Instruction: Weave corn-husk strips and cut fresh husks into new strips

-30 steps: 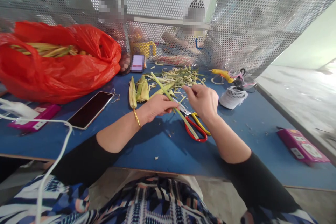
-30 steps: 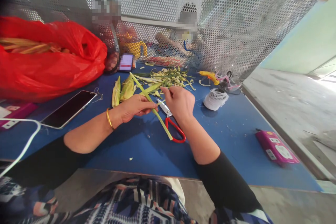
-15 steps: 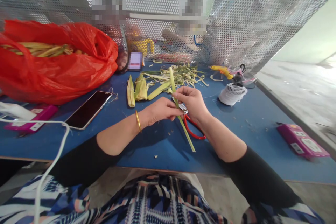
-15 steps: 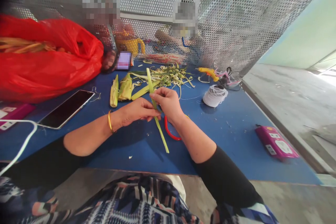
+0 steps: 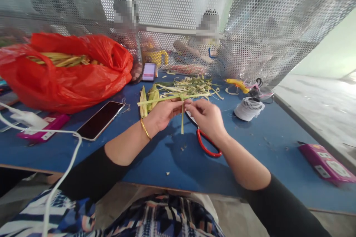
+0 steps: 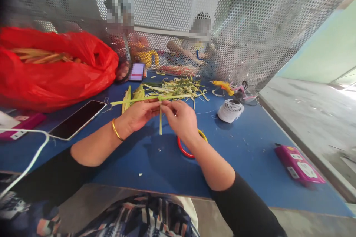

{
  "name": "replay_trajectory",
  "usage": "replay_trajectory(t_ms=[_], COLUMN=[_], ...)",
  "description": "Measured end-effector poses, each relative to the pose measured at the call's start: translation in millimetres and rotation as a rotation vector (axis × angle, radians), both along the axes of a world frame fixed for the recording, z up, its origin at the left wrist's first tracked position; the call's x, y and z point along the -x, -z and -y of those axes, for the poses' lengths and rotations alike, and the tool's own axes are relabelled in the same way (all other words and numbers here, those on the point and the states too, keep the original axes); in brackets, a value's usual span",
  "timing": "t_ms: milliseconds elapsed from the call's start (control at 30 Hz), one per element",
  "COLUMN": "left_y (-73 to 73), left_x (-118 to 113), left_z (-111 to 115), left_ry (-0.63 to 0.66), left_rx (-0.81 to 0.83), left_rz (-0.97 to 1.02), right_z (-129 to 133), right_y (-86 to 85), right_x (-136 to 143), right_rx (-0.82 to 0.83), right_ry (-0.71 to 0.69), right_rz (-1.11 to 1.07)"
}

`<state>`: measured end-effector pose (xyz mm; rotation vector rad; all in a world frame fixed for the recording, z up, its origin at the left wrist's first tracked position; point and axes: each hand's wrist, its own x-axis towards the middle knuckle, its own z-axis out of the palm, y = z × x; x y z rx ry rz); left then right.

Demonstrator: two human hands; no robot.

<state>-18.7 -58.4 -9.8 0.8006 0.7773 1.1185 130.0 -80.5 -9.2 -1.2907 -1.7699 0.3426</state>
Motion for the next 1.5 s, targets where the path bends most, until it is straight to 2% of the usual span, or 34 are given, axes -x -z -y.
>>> replay_trajectory(t_ms=[133,233,433,667,733,833,900,967,1100,1200,1367,1500], left_y=[4.2,8.3,6.1,5.3,4.0,-0.6,-3.2,-3.5,1.2,1.7,-6.4,-6.6], left_x=[-3,-5,-3,0,3,6,7,5,2,2,7,9], left_z=[2,2,0,-3,-4,-5,-4,-2,-2,-3,-3,-4], left_ry=[0.015,0.0,-0.042,-0.052,-0.032,-0.017,-0.001,0.011,-0.013,0.002,0.076,0.105], left_rx=[-0.061,-0.076,-0.046,-0.023,0.001,0.051,0.062,0.044,-0.018,-0.033,-0.032,-0.022], left_rz=[-0.009,-0.015,-0.036,-0.038,-0.049,-0.078,-0.103,-0.147,-0.282,-0.357,-0.4,-0.39], right_z=[-3,-5,-2,2,4,6,4,1,-1,1,4,2], right_y=[16.4,18.5,10.8,2.8,-1.1,-5.1,-4.9,-2.4,0.5,-5.8,-19.9,-21.4], right_x=[10,9,7,5,3,-2,-3,-2,0,-1,-8,-11], right_rx=[0.192,0.263,0.244,0.253,0.182,-0.105,-0.23,-0.144,0.204,0.246,0.298,0.366], right_ry=[-0.057,-0.1,-0.187,-0.265,-0.204,0.042,0.145,0.113,-0.029,-0.053,-0.136,-0.235], right_rz=[-0.052,-0.146,-0.186,-0.022,0.099,0.28,0.373,0.422,0.374,0.318,0.241,0.16])
